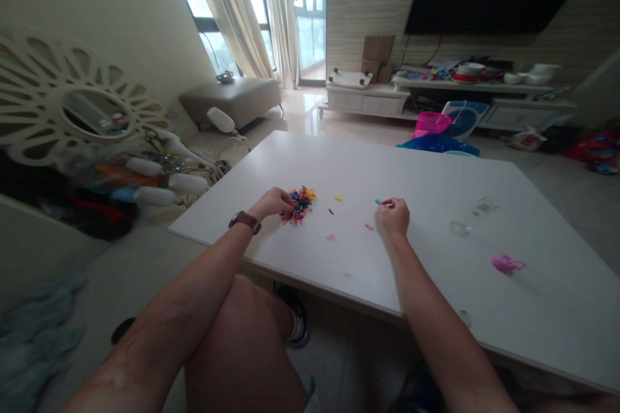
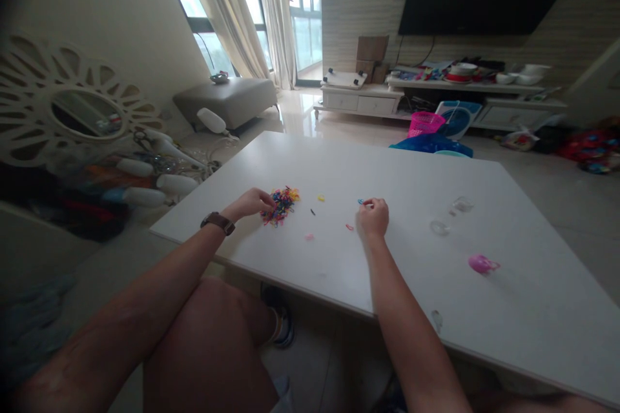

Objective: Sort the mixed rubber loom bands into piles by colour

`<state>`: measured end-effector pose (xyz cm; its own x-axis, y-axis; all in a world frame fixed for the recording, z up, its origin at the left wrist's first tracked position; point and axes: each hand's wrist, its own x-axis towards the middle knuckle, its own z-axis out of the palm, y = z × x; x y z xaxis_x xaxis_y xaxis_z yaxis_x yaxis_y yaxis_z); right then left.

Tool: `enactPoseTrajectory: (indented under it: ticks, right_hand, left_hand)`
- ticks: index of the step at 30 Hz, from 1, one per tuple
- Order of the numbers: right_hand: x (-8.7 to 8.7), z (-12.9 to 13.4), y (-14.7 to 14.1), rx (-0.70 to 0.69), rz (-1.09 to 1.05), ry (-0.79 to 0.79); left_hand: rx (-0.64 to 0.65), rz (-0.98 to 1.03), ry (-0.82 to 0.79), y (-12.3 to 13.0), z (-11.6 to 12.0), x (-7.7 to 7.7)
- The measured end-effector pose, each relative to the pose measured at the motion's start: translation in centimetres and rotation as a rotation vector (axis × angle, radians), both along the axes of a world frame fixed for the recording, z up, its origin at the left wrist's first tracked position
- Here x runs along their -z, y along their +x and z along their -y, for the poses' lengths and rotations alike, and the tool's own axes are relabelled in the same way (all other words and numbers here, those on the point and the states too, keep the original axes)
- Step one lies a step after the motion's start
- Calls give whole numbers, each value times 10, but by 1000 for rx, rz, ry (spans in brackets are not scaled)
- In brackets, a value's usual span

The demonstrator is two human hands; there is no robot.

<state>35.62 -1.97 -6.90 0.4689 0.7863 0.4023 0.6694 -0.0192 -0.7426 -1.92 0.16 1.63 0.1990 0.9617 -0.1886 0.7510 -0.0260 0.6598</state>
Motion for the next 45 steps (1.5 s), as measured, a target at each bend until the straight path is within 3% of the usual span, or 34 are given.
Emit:
enactPoseTrajectory:
  ticks: [10, 19, 28, 33, 36, 41, 45]
  right_hand:
    - [2, -1, 2, -8, 5, 2]
    - [1, -1, 1, 0, 13, -3]
    - [0, -1, 1, -7, 20, -23]
    - [-6, 3, -2, -6, 109, 80]
    - [-16, 15, -19, -133, 251, 169]
    - [-33, 46, -71, -636, 456, 224]
    - [-37, 59, -96, -872, 542, 203]
  left_hand:
    - [27, -162, -102, 14, -1, 3]
    - [35, -148, -71, 13, 4, -7]
    - [48, -128, -50, 12, 3, -6]
    - [107, -63, 1, 16, 3, -8]
    - [197, 17, 48, 21, 4, -8]
    - [314, 142, 61, 32, 3, -4]
    - [388, 141, 95, 43, 4, -5]
